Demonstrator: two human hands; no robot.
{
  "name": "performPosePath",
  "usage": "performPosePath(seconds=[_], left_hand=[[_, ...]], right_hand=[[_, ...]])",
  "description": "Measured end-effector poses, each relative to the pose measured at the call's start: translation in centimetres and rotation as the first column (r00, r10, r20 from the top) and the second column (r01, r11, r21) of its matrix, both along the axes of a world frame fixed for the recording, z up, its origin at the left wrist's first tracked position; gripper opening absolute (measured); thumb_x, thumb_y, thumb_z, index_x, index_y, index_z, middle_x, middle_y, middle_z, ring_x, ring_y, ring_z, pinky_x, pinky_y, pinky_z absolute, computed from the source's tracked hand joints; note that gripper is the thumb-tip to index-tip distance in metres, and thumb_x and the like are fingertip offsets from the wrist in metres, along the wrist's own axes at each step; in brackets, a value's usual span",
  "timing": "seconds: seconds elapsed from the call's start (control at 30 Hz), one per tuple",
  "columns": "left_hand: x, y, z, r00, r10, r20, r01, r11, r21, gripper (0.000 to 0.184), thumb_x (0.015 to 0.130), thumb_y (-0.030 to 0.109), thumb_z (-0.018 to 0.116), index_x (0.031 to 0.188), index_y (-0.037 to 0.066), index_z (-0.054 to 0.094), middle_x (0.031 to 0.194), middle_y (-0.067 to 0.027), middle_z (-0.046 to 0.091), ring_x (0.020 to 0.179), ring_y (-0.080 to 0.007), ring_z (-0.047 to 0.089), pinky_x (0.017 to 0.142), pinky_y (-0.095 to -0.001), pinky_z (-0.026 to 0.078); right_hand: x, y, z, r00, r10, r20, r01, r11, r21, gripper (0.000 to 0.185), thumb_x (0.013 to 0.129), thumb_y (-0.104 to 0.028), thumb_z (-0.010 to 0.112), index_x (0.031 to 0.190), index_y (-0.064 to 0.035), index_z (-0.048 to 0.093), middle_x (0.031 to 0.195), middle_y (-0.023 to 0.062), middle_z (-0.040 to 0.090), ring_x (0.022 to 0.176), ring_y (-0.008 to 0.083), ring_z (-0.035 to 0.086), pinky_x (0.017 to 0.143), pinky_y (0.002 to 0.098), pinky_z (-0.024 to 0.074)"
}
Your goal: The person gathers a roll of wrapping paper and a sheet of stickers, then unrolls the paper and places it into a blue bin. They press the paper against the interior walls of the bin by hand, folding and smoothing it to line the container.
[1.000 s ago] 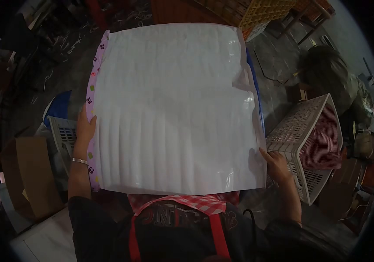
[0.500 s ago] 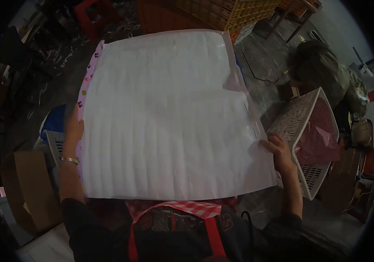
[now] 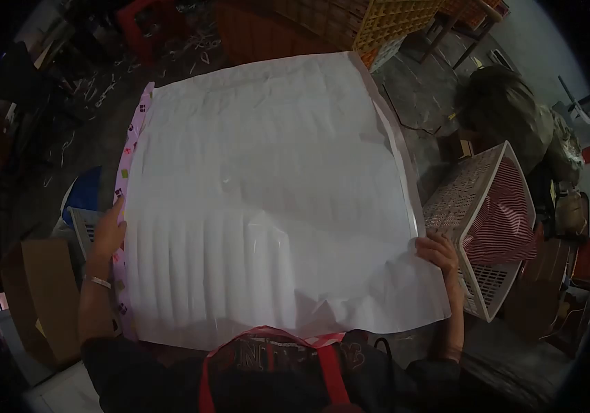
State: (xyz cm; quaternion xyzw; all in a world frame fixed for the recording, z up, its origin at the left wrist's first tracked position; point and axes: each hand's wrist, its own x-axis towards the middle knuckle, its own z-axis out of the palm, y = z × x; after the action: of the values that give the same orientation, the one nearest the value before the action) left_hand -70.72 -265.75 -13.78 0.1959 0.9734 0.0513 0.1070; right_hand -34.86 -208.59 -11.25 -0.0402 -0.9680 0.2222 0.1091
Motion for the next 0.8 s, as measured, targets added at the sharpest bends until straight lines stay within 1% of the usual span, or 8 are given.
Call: performPosePath(seconds=[0.17, 0.23, 0.37, 0.43, 0.5, 0.57, 0.7, 0.8], left_hand=[[-0.3, -0.4, -0.1, 0.996, -0.072, 0.058, 0.078, 0.991, -0.111, 0.060, 0.075, 0.005, 0.056, 0.132, 0.015, 0.041, 0.102, -0.0220, 0.057, 0.094, -0.0393, 0.055, 0.084, -0.0447, 0.044], [-0.8, -1.4, -1.3, 0.994, -0.043, 0.097, 0.061, 0.980, -0.192, 0.058, 0.074, 0.006, 0.058, 0.130, 0.016, 0.043, 0.098, -0.0212, 0.058, 0.091, -0.0379, 0.057, 0.083, -0.0432, 0.045], [-0.6, 0.1, -0.8, 0.987, 0.095, 0.133, -0.055, 0.959, -0.280, 0.056, 0.074, 0.009, 0.061, 0.128, 0.017, 0.046, 0.110, -0.0210, 0.054, 0.101, -0.0367, 0.053, 0.083, -0.0446, 0.045], [-0.4, 2.3, -0.5, 0.981, -0.087, -0.172, 0.005, 0.903, -0.429, 0.056, 0.074, 0.013, 0.064, 0.127, 0.016, 0.048, 0.128, -0.0194, 0.042, 0.116, -0.0369, 0.043, 0.086, -0.0492, 0.042], [-2.0, 4.9, -1.5, 0.964, -0.080, -0.253, 0.006, 0.960, -0.280, 0.056, 0.074, 0.017, 0.067, 0.126, 0.015, 0.049, 0.140, -0.0166, 0.027, 0.126, -0.0373, 0.030, 0.091, -0.0540, 0.036], [-3.6, 9.2, -2.7, 0.921, -0.199, -0.335, 0.170, 0.979, -0.114, 0.058, 0.075, 0.023, 0.067, 0.128, 0.013, 0.046, 0.143, -0.0169, 0.025, 0.129, -0.0366, 0.026, 0.096, -0.0552, 0.030], [-5.7, 19.9, -7.1, 0.902, -0.247, -0.354, 0.236, 0.969, -0.075, 0.061, 0.082, 0.045, 0.057, 0.133, 0.015, 0.040, 0.146, -0.0140, 0.020, 0.135, -0.0336, 0.016, 0.098, -0.0587, 0.024], [-4.8, 25.1, -9.8, 0.900, -0.287, -0.328, 0.293, 0.956, -0.033, 0.064, 0.085, 0.051, 0.048, 0.136, 0.015, 0.036, 0.146, -0.0123, 0.020, 0.135, -0.0326, 0.014, 0.098, -0.0632, 0.020]], right_hand=[[0.7, 0.1, -2.3, 0.982, -0.026, 0.186, 0.069, 0.972, -0.225, 0.019, 0.070, -0.010, 0.056, 0.086, -0.0046, 0.066, 0.104, 0.0123, 0.063, 0.101, 0.0320, 0.055, 0.088, 0.0405, 0.0424], [0.8, -0.2, -3.4, 0.977, -0.023, 0.212, 0.075, 0.968, -0.238, 0.020, 0.070, -0.009, 0.056, 0.086, -0.0040, 0.066, 0.103, 0.0124, 0.063, 0.101, 0.0318, 0.055, 0.087, 0.0390, 0.0435], [1.1, -1.2, -4.1, 0.975, -0.024, 0.220, 0.077, 0.969, -0.237, 0.020, 0.071, -0.006, 0.054, 0.087, -0.0029, 0.066, 0.103, 0.0126, 0.063, 0.101, 0.0310, 0.055, 0.085, 0.0375, 0.0450], [0.9, -1.1, -4.1, 0.967, -0.032, 0.252, 0.093, 0.968, -0.231, 0.020, 0.071, -0.006, 0.054, 0.087, -0.0028, 0.066, 0.103, 0.0127, 0.063, 0.101, 0.0310, 0.055, 0.085, 0.0375, 0.0450], [0.5, -1.3, -4.0, 0.960, -0.041, 0.277, 0.105, 0.969, -0.222, 0.020, 0.071, -0.006, 0.054, 0.087, -0.0027, 0.066, 0.103, 0.0128, 0.063, 0.100, 0.0309, 0.055, 0.086, 0.0375, 0.0451], [0.5, -1.2, -4.1, 0.967, -0.020, 0.253, 0.072, 0.977, -0.200, 0.020, 0.071, -0.007, 0.054, 0.087, -0.0030, 0.066, 0.103, 0.0128, 0.063, 0.101, 0.0317, 0.055, 0.086, 0.0375, 0.0451], [1.3, -0.9, -4.5, 0.964, -0.047, 0.261, 0.096, 0.980, -0.176, 0.020, 0.071, -0.006, 0.055, 0.087, -0.0031, 0.066, 0.103, 0.0127, 0.063, 0.100, 0.0321, 0.056, 0.085, 0.0384, 0.0456], [1.5, -1.9, -3.9, 0.966, -0.035, 0.257, 0.053, 0.997, -0.063, 0.021, 0.067, -0.007, 0.060, 0.087, -0.0036, 0.066, 0.103, 0.0129, 0.063, 0.100, 0.0327, 0.056, 0.084, 0.0393, 0.0463]])
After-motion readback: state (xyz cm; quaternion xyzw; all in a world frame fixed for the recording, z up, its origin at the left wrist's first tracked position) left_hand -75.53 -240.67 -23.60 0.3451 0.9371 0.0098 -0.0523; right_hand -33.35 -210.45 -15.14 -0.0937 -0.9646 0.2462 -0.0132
